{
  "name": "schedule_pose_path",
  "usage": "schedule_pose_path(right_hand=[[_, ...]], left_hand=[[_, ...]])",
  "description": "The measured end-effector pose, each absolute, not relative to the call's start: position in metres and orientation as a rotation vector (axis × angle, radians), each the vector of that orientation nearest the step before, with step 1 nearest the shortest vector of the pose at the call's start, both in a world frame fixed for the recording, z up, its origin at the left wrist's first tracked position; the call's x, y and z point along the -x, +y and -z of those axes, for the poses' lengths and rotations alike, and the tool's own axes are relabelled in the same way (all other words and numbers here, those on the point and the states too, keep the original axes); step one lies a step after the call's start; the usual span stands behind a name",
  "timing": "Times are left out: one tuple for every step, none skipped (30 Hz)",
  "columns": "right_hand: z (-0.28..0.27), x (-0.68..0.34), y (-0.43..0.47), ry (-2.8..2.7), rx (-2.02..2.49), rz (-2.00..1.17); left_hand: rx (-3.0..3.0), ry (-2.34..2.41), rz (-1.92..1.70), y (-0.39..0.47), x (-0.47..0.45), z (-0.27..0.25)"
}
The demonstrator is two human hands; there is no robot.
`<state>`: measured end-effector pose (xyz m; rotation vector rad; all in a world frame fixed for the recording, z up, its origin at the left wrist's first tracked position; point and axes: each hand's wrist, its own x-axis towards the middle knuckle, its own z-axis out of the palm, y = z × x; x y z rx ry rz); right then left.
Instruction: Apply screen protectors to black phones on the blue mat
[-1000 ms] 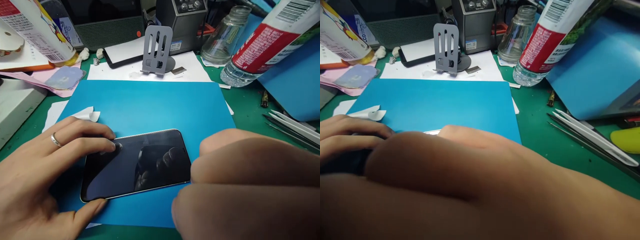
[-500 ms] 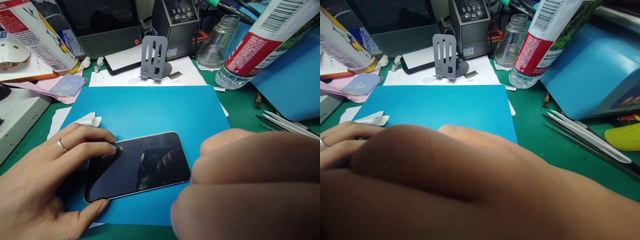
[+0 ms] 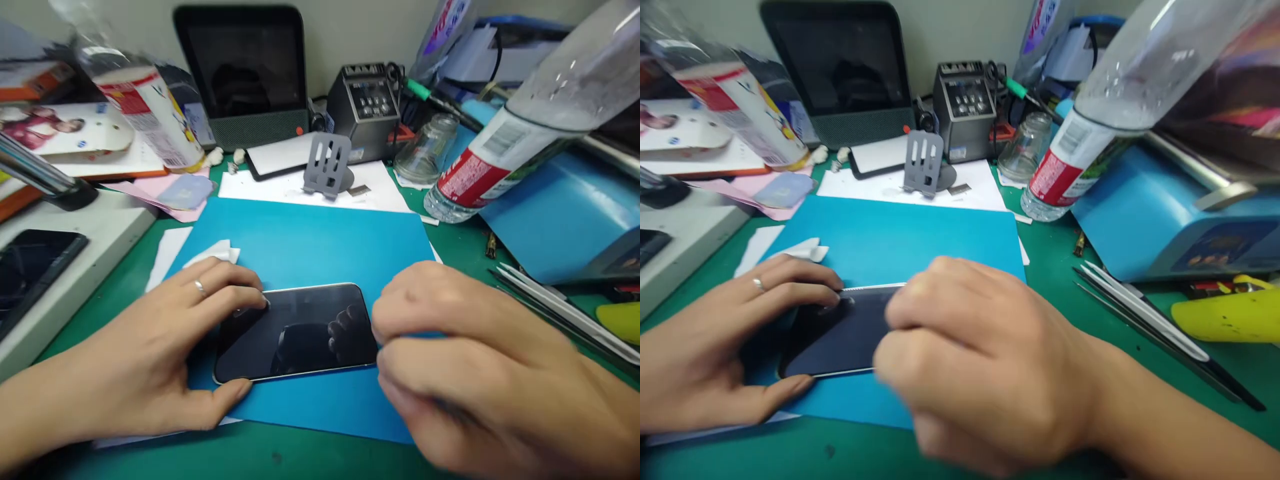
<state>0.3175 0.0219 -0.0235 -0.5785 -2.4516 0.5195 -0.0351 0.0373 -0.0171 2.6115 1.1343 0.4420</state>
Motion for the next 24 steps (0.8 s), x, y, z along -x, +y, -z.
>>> schedule_pose_path(right_hand=[[0.009, -0.300, 0.045, -2.469, 0.539, -0.482], [-0.002, -0.285, 0.065, -2.466, 0.515, -0.438], [-0.010, -0.274, 0.079, -2.445, 0.491, -0.398], [-0.015, -0.265, 0.088, -2.429, 0.499, -0.382], [-0.015, -0.261, 0.093, -2.418, 0.529, -0.380], [-0.013, -0.259, 0.096, -2.412, 0.557, -0.384], [-0.009, -0.259, 0.097, -2.402, 0.576, -0.390], [-0.004, -0.260, 0.097, -2.414, 0.604, -0.406], [0.001, -0.262, 0.097, -2.416, 0.625, -0.422], [0.005, -0.263, 0.098, -2.420, 0.646, -0.438], [0.008, -0.263, 0.098, -2.443, 0.675, -0.455], [0.009, -0.263, 0.098, -2.469, 0.699, -0.470], [0.009, -0.262, 0.098, -2.505, 0.721, -0.486], [0.007, -0.260, 0.097, -2.546, 0.768, -0.512], [0.006, -0.259, 0.094, -2.584, 0.822, -0.535], [0.004, -0.258, 0.090, -2.613, 0.880, -0.560], [0.002, -0.257, 0.084, -2.633, 0.943, -0.586], [0.001, -0.257, 0.078, -2.642, 1.005, -0.605], [0.001, -0.256, 0.071, -2.640, 1.062, -0.613], [0.002, -0.256, 0.064, -2.634, 1.114, -0.608], [0.003, -0.255, 0.058, -2.622, 1.159, -0.586], [0.004, -0.254, 0.052, -2.606, 1.196, -0.549], [0.006, -0.253, 0.048, -2.591, 1.225, -0.505], [0.007, -0.251, 0.045, -2.574, 1.249, -0.459]], left_hand=[[-2.620, 1.108, -0.408, 0.038, 0.035, 0.015], [-2.611, 1.101, -0.411, 0.038, 0.035, 0.012], [-2.596, 1.097, -0.410, 0.038, 0.035, 0.010], [-2.586, 1.087, -0.417, 0.038, 0.035, 0.008], [-2.575, 1.077, -0.428, 0.038, 0.034, 0.006], [-2.566, 1.068, -0.440, 0.039, 0.034, 0.005], [-2.562, 1.057, -0.455, 0.039, 0.034, 0.004], [-2.562, 1.047, -0.468, 0.039, 0.034, 0.003], [-2.567, 1.037, -0.483, 0.040, 0.034, 0.003], [-2.574, 1.028, -0.496, 0.040, 0.034, 0.003], [-2.582, 1.016, -0.509, 0.041, 0.035, 0.003], [-2.591, 1.005, -0.520, 0.042, 0.035, 0.003], [-2.600, 0.995, -0.526, 0.043, 0.036, 0.004], [-2.610, 0.989, -0.529, 0.044, 0.037, 0.004], [-2.620, 0.986, -0.527, 0.045, 0.038, 0.004], [-2.633, 0.982, -0.522, 0.046, 0.039, 0.003], [-2.646, 0.975, -0.514, 0.047, 0.040, 0.003], [-2.656, 0.964, -0.504, 0.048, 0.042, 0.002], [-2.664, 0.949, -0.490, 0.048, 0.043, 0.001], [-2.669, 0.935, -0.474, 0.048, 0.044, 0.001], [-2.672, 0.925, -0.460, 0.049, 0.045, 0.000], [-2.672, 0.919, -0.447, 0.048, 0.046, -0.001], [-2.671, 0.918, -0.436, 0.048, 0.047, -0.001], [-2.669, 0.919, -0.430, 0.048, 0.048, -0.002]])
